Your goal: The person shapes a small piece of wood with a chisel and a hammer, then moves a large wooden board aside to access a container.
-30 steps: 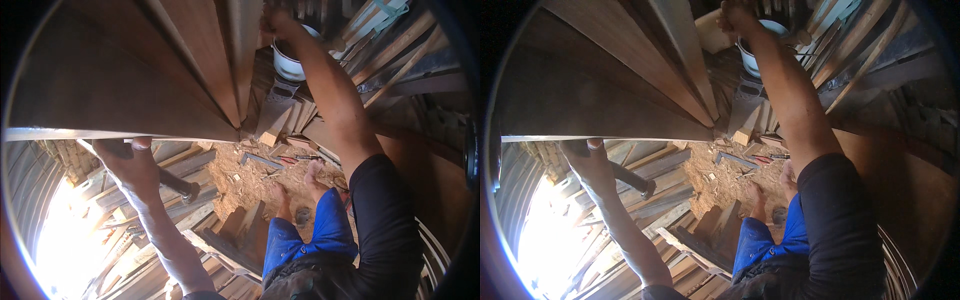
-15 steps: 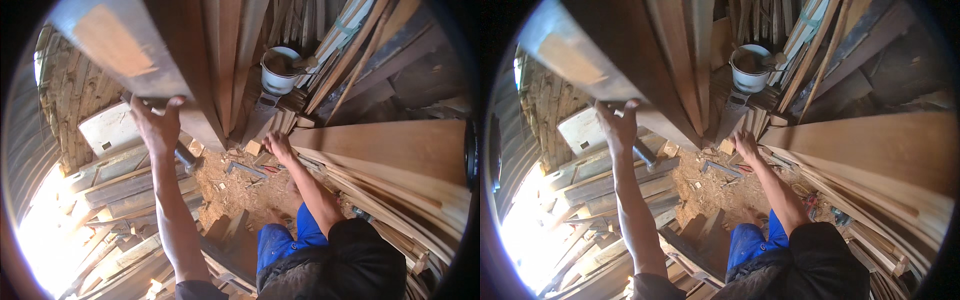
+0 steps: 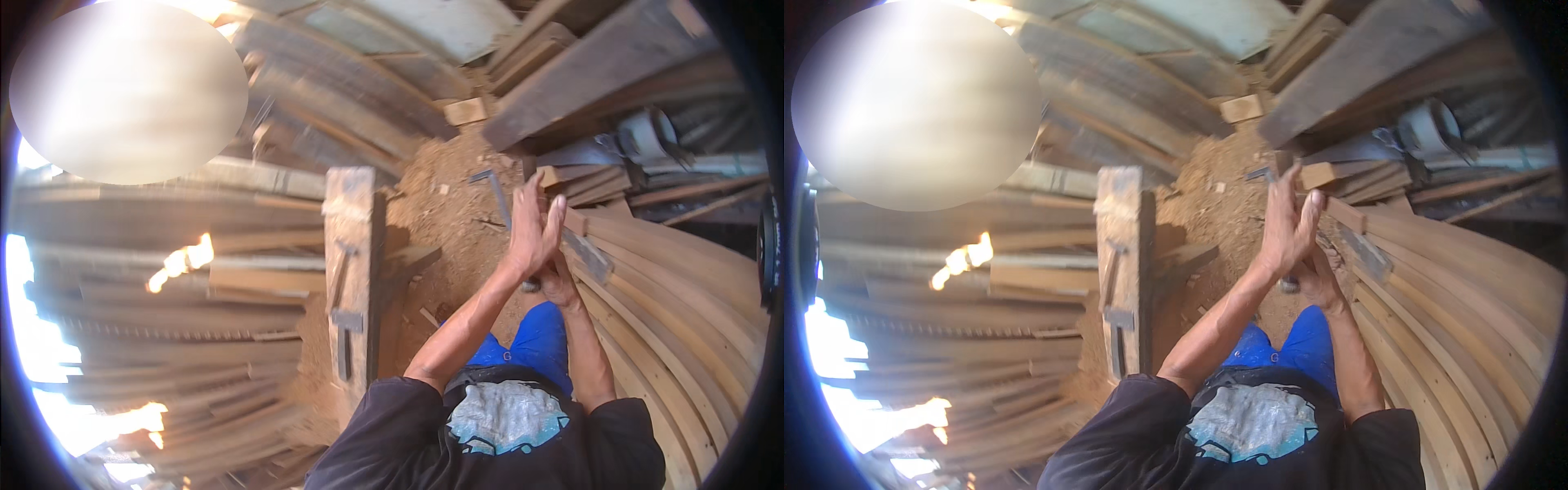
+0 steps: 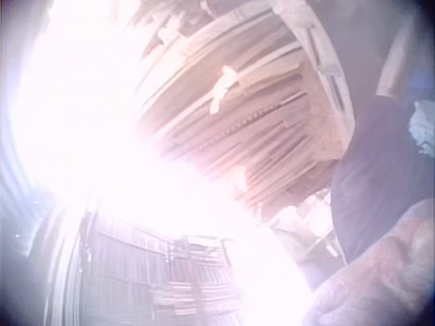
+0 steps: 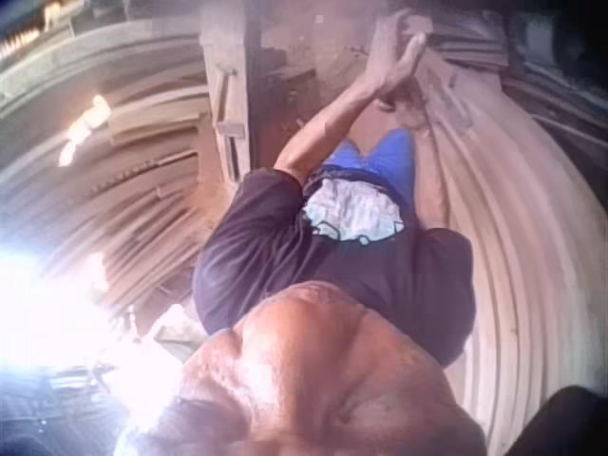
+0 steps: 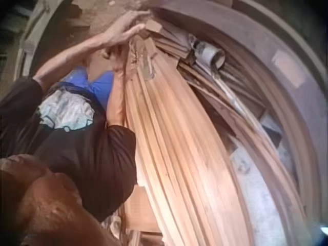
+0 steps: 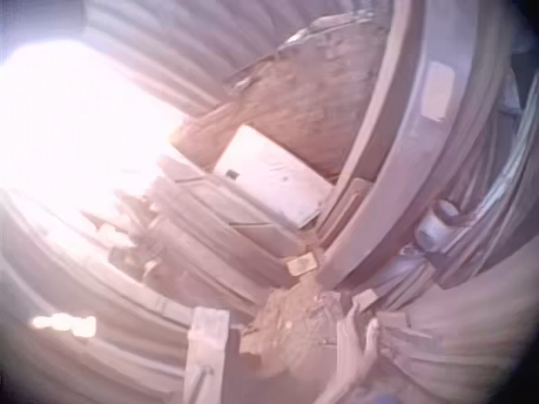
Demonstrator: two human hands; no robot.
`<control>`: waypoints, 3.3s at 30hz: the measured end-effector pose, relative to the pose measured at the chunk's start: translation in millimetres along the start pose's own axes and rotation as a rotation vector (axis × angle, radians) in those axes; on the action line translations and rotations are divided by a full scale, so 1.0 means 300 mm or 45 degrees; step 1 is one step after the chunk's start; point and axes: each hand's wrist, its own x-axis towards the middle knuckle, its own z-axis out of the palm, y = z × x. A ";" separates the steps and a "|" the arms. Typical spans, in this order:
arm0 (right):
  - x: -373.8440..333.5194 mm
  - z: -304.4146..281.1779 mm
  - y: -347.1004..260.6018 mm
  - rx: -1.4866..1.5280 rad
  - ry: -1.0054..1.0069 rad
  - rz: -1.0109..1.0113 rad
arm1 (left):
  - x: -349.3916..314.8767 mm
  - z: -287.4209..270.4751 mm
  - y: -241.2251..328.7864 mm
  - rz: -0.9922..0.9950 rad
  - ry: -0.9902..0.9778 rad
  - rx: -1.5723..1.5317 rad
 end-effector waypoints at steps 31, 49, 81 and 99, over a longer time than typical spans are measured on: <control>0.080 1.393 1.132 -1.470 0.250 0.183 | -1.875 -1.998 -2.030 -1.452 0.402 0.378; 0.123 1.400 1.134 -1.473 0.495 0.564 | -1.580 -1.877 -2.603 -1.075 -0.269 0.898; 0.114 1.333 1.061 -1.443 0.239 0.311 | -1.282 -1.799 -1.390 -0.834 0.215 -1.023; -0.938 1.441 1.038 -0.482 0.125 0.187 | -1.915 -1.423 -0.820 -0.214 -0.674 0.326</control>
